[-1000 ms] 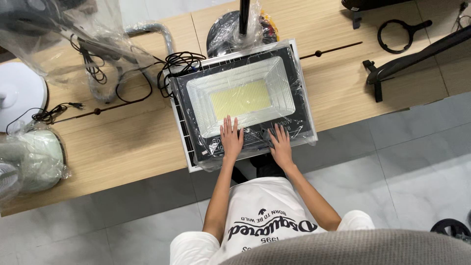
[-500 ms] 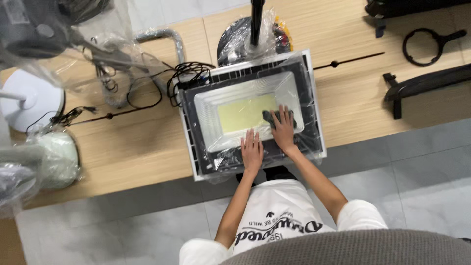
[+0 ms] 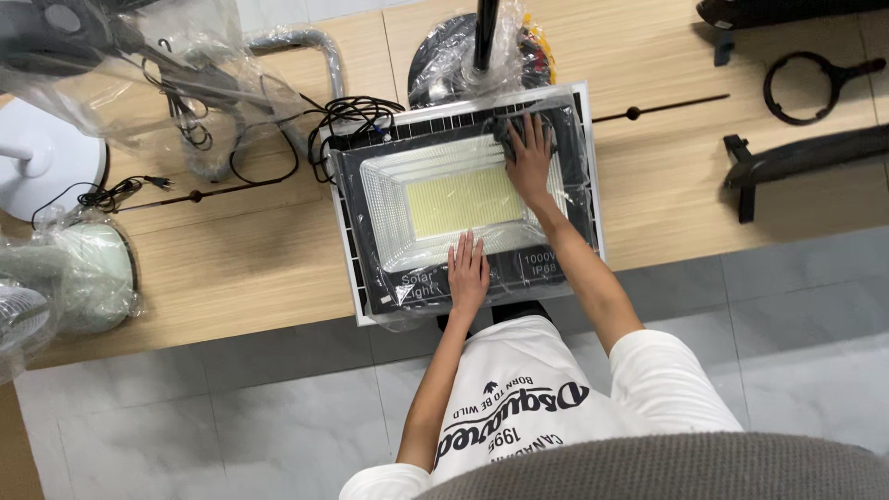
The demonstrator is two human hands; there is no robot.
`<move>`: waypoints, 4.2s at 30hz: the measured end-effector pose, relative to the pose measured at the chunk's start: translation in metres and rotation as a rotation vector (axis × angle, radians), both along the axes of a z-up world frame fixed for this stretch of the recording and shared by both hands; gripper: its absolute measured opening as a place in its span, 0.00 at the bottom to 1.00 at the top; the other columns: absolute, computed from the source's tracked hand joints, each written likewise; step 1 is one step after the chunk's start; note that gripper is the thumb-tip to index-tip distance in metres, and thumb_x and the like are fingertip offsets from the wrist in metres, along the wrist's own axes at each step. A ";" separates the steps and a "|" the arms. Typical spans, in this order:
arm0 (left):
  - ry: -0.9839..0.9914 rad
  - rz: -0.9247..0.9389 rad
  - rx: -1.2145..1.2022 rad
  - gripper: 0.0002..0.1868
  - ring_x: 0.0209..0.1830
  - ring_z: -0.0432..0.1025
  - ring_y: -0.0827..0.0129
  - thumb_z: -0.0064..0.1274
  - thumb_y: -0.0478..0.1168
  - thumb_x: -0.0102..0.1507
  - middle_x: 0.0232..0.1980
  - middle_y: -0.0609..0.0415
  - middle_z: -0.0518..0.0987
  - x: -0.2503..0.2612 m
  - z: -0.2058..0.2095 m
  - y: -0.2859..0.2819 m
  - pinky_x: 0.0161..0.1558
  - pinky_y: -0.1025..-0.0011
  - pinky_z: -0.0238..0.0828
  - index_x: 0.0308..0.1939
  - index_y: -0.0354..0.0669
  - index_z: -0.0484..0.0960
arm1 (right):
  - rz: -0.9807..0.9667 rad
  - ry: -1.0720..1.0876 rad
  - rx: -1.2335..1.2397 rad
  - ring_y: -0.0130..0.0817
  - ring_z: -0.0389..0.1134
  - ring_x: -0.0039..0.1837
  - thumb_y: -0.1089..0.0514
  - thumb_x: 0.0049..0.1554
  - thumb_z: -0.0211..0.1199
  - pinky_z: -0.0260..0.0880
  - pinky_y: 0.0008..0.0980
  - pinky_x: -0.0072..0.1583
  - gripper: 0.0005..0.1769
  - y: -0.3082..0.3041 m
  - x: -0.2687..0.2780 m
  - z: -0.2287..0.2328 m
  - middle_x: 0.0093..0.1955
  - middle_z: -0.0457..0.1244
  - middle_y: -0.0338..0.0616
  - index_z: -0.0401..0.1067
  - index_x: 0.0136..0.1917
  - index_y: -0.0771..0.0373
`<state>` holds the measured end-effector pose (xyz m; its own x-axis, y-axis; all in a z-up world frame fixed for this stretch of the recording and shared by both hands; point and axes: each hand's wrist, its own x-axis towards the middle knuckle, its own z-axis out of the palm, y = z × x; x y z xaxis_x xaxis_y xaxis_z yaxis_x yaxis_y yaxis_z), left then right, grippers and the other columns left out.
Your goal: The person cleans a solar light panel with a cloth, wiping across the surface of the lamp and the attached solar panel.
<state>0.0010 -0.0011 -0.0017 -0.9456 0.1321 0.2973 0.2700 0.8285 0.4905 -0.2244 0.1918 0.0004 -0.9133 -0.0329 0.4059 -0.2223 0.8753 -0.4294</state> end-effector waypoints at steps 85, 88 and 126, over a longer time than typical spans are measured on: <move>-0.048 -0.092 0.014 0.23 0.84 0.49 0.54 0.40 0.43 0.74 0.81 0.48 0.61 0.004 -0.017 0.164 0.83 0.47 0.37 0.73 0.44 0.68 | -0.149 -0.470 -0.166 0.58 0.39 0.85 0.50 0.67 0.55 0.42 0.58 0.80 0.26 0.176 0.238 -0.067 0.85 0.42 0.60 0.64 0.72 0.68; 0.058 -0.059 -0.083 0.26 0.88 0.48 0.57 0.33 0.43 0.79 0.85 0.50 0.56 -0.071 -0.025 0.123 0.87 0.50 0.36 0.81 0.42 0.57 | -0.038 -0.575 0.188 0.53 0.37 0.86 0.46 0.66 0.54 0.39 0.61 0.80 0.28 0.173 0.235 -0.088 0.86 0.41 0.52 0.64 0.73 0.65; -0.033 0.190 -0.260 0.32 0.84 0.51 0.55 0.52 0.49 0.70 0.83 0.48 0.58 -0.090 0.003 0.077 0.81 0.49 0.43 0.77 0.43 0.66 | 0.181 -0.294 0.108 0.60 0.33 0.86 0.50 0.65 0.56 0.41 0.56 0.81 0.34 0.187 0.047 -0.129 0.87 0.35 0.59 0.60 0.78 0.69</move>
